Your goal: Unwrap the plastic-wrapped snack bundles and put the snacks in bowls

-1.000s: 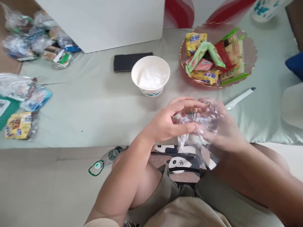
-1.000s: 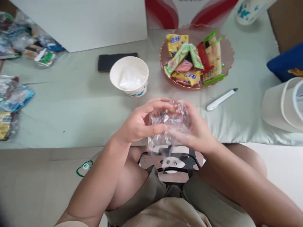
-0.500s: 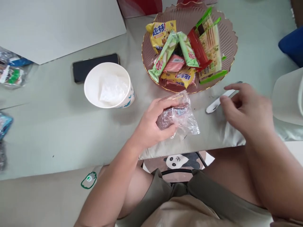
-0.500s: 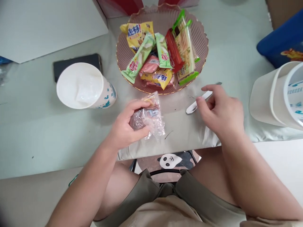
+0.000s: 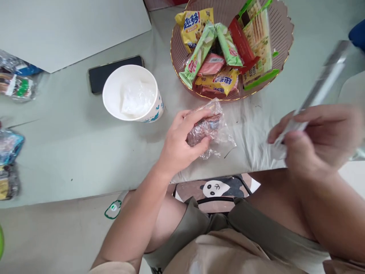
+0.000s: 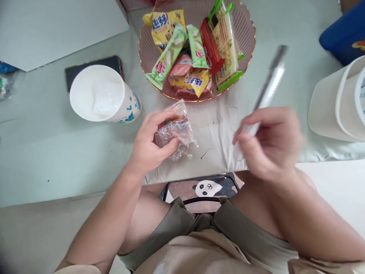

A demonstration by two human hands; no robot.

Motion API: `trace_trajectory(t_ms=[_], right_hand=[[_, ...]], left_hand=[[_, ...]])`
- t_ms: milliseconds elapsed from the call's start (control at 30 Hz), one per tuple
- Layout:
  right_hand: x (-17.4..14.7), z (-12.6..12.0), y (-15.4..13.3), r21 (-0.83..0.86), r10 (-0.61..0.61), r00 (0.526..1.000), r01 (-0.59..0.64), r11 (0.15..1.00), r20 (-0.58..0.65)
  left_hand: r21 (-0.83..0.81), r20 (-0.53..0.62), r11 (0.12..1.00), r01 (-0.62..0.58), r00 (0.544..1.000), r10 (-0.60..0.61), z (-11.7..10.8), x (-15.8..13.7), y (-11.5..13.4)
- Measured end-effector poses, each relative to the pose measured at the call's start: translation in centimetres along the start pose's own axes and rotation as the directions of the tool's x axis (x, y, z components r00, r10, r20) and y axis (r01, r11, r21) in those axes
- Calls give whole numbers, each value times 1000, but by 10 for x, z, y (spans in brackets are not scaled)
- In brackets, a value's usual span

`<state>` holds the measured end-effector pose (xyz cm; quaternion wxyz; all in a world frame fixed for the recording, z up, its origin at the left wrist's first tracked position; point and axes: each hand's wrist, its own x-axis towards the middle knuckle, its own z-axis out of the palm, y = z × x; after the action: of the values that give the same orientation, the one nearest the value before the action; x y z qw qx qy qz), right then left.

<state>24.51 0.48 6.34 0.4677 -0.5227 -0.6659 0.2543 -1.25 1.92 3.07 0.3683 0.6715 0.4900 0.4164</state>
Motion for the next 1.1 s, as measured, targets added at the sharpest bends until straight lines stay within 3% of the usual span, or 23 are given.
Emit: trace_trajectory(t_ms=[33, 100, 167, 333, 533, 733, 900, 1100], right_hand=[[-3, 6, -6, 84, -82, 991, 73, 994, 106], [-6, 20, -17, 196, -242, 930, 192, 961, 276], [-7, 33, -25, 254, -324, 872, 242, 937, 367], [-7, 52, -30, 215, -246, 834, 157, 964, 494], [-7, 55, -23, 188, -238, 806, 159, 969, 542], [-8, 52, -23, 209, -259, 759, 164, 964, 597], [-8, 45, -24, 201, -294, 705, 215, 956, 646], [-12, 10, -17, 143, -279, 619, 260, 955, 734]], left_hand=[[9, -12, 1000, 1, 1000, -1, 0, -1, 0], [5, -20, 1000, 9, 1000, -9, 0, -3, -1], [1, -7, 1000, 14, 1000, -14, -1, -6, -3], [-113, 31, 994, -4, 999, 8, -7, -14, -11], [-242, -45, 959, 148, 986, -163, -14, -19, -13], [-352, -55, 920, 171, 978, -203, -18, -17, -23], [-435, -178, 891, 131, 957, -228, -21, -15, -25], [-439, -176, 884, 161, 949, -261, -13, -13, -14]])
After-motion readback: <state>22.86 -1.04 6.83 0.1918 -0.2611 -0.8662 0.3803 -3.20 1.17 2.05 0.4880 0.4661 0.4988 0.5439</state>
